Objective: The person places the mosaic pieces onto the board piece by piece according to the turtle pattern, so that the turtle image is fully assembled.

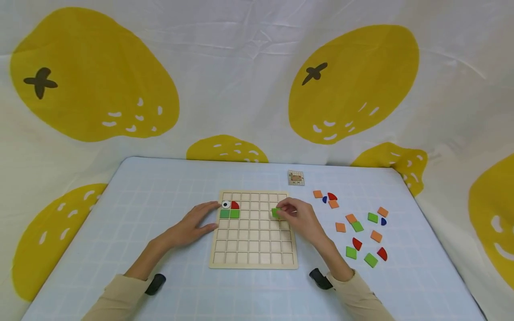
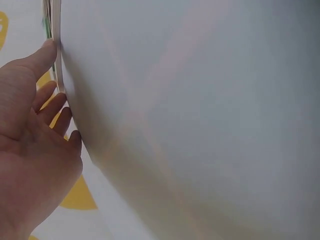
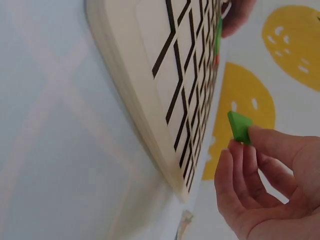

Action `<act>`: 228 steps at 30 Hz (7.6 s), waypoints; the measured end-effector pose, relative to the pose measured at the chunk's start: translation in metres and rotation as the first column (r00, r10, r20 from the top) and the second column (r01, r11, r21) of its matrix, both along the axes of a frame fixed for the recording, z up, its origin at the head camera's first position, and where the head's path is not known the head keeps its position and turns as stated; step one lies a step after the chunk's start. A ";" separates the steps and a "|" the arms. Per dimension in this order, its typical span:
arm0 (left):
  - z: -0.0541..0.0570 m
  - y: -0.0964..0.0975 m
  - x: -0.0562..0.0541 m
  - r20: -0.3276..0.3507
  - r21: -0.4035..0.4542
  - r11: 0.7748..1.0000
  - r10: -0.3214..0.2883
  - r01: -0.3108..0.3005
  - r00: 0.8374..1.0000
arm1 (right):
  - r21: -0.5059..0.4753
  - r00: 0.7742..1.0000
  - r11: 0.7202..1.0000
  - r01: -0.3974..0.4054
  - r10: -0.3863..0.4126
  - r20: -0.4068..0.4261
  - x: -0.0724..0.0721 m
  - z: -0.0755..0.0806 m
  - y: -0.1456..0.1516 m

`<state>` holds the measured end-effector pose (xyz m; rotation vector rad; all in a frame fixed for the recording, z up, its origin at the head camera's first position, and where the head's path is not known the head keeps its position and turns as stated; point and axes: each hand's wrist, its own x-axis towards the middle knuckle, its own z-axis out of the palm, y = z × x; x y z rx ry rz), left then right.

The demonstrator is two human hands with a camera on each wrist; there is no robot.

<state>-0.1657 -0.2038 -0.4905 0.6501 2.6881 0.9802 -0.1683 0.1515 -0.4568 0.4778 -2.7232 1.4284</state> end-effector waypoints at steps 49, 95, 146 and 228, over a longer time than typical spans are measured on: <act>0.000 0.001 0.002 -0.023 0.057 0.998 -0.024 0.025 0.999 | -0.098 0.975 0.980 -0.173 0.184 0.120 -0.003 -0.014 -0.097; 0.002 0.002 0.008 -0.031 0.046 0.999 -0.007 0.008 0.999 | 0.045 0.989 0.988 -0.145 0.145 0.001 0.012 -0.013 -0.029; -0.001 0.003 0.007 -0.019 0.041 0.999 0.001 0.000 1.000 | 0.329 0.958 0.905 0.269 -0.286 0.004 0.077 -0.013 0.145; 0.002 0.005 0.009 -0.002 0.045 0.999 0.009 -0.009 1.000 | 0.059 1.000 0.998 0.004 -0.005 0.023 0.024 0.000 0.016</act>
